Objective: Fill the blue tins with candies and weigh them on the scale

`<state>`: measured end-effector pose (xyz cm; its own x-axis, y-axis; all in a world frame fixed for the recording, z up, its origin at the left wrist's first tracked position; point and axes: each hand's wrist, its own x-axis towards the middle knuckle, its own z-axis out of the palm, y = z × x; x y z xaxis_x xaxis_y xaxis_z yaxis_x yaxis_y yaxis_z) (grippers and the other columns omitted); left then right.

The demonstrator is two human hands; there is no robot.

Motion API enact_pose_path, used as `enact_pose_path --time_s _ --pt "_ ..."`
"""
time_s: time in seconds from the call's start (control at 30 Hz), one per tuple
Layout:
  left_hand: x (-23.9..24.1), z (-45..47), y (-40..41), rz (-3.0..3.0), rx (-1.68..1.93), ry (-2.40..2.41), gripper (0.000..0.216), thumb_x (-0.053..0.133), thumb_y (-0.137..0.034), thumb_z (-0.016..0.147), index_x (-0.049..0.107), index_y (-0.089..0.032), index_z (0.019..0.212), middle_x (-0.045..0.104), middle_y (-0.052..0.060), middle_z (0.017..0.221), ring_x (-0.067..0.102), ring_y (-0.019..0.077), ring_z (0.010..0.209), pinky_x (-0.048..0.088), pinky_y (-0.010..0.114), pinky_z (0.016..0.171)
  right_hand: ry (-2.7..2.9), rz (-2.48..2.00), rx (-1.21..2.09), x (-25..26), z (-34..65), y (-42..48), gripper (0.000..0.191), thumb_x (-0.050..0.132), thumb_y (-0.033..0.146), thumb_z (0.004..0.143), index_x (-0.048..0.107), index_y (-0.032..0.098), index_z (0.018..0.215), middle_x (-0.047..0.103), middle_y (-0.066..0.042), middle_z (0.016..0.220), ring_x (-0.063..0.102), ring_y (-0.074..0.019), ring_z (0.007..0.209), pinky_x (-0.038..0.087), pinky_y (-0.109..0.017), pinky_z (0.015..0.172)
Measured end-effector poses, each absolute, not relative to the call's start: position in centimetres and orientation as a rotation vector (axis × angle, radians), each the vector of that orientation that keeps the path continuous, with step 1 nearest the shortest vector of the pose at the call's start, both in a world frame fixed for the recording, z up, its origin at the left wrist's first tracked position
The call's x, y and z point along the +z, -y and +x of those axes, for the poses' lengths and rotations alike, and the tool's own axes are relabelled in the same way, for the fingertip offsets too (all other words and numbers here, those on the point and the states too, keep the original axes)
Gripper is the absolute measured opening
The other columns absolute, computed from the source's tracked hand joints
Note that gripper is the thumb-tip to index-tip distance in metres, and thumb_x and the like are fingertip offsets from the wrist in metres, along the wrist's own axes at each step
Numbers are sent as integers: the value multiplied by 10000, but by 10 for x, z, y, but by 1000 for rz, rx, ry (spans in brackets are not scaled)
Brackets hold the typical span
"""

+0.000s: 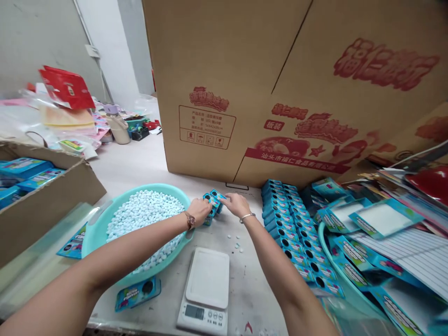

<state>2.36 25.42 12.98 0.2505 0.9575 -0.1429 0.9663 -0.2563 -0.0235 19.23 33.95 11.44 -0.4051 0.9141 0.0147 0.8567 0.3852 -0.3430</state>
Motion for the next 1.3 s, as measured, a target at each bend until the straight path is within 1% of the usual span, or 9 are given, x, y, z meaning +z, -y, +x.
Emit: enact_pose_path --time_s 0.13,0.3,0.47,0.63,0.87,0.97,1.1,1.2,1.3 --pt "129 18 -264 2419 -176 -1854 269 508 -92 855 644 -139 1083 656 163 1095 639 295 1014 480 373 801 2768 -1592 289 119 167 -367 586 517 766 774 735 238 908 736 -121 987 665 -268 955 409 -285 711" --pt "126 14 -277 2426 -127 -1802 285 474 -95 884 649 -155 1101 652 148 1106 636 274 1021 492 356 806 2912 -1534 260 125 153 -390 631 502 803 745 735 224 836 732 -139 948 664 -262 902 399 -290 686" --pt "126 19 -288 2399 -57 -1814 297 529 -96 850 643 -145 1120 632 162 1153 601 292 1087 503 376 852 2950 -1531 304 127 149 -417 575 528 762 762 741 232 827 727 -116 906 652 -229 841 382 -275 653" --pt "122 32 -303 2328 5 -1895 320 607 -114 818 622 -121 1138 618 170 1162 576 306 1121 508 391 866 2978 -1517 376 126 144 -446 447 651 653 733 736 217 778 716 -87 828 625 -197 742 358 -263 599" --pt "115 43 -319 2200 77 -1976 341 626 -297 894 578 -142 1194 580 104 1241 566 248 1133 506 441 917 2927 -1507 522 132 139 -464 322 734 503 713 736 181 717 681 -26 711 565 -136 631 354 -231 568" --pt "117 42 -313 2094 109 -1993 347 616 -329 905 580 -149 1199 583 102 1248 582 241 1116 502 456 936 2802 -1543 551 133 146 -456 346 715 518 723 745 174 747 675 -23 695 574 -146 653 372 -227 586" --pt "120 36 -306 1824 150 -2074 399 614 -346 907 553 -145 1246 581 115 1254 591 247 1111 504 469 941 2573 -1604 556 135 165 -438 391 593 519 823 760 175 905 706 -58 773 613 -188 765 407 -233 643" --pt "122 31 -309 1562 171 -2041 359 618 -338 908 577 -137 1202 620 101 1173 631 215 1015 548 418 863 2443 -1626 557 138 181 -418 411 506 480 875 748 174 1005 726 -73 867 626 -206 819 428 -243 678" --pt "121 32 -314 1314 215 -1949 292 597 -346 925 609 -130 1121 655 69 1048 655 168 876 573 346 754 2373 -1616 566 135 195 -392 433 445 460 892 743 175 1023 730 -65 915 629 -211 821 441 -249 687"
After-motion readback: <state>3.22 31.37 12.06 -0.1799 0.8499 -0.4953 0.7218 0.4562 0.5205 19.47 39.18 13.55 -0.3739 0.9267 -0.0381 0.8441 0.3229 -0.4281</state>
